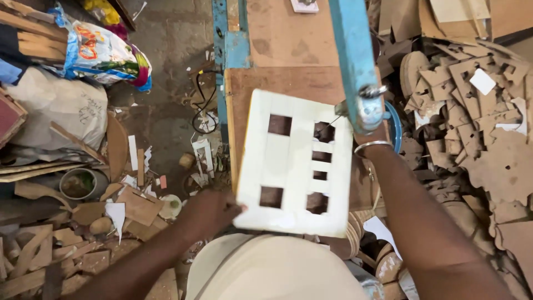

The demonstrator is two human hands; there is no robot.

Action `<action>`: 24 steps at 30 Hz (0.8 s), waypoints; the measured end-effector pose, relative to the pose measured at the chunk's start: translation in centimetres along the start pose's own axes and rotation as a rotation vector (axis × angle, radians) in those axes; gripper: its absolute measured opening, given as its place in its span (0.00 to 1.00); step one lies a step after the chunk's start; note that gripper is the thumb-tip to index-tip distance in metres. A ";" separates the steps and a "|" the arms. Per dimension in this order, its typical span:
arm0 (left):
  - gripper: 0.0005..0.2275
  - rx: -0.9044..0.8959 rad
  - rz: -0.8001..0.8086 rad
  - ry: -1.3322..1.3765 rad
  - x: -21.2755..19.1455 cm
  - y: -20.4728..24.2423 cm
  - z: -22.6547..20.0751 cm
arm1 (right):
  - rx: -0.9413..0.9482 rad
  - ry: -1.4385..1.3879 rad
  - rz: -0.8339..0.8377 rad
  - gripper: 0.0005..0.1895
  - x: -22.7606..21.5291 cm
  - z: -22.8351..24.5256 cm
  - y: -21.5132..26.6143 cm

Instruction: The recorder is using a blue industrial machine, likely a scroll saw or fret saw, to shape and process holes in a white rectangular panel.

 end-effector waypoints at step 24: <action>0.25 0.252 -0.867 -0.215 0.0 -13.3 -6.7 | -0.131 0.359 -0.055 0.17 -3.6 3.3 4.0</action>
Point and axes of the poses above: each hand's wrist, its own y-axis away from the middle knuckle, its own x-axis out of the palm, z = x × y, the point moved 3 cm from there along -y, towards the middle knuckle, and after that the axes turned 5 degrees about x, right-handed, at the moved point
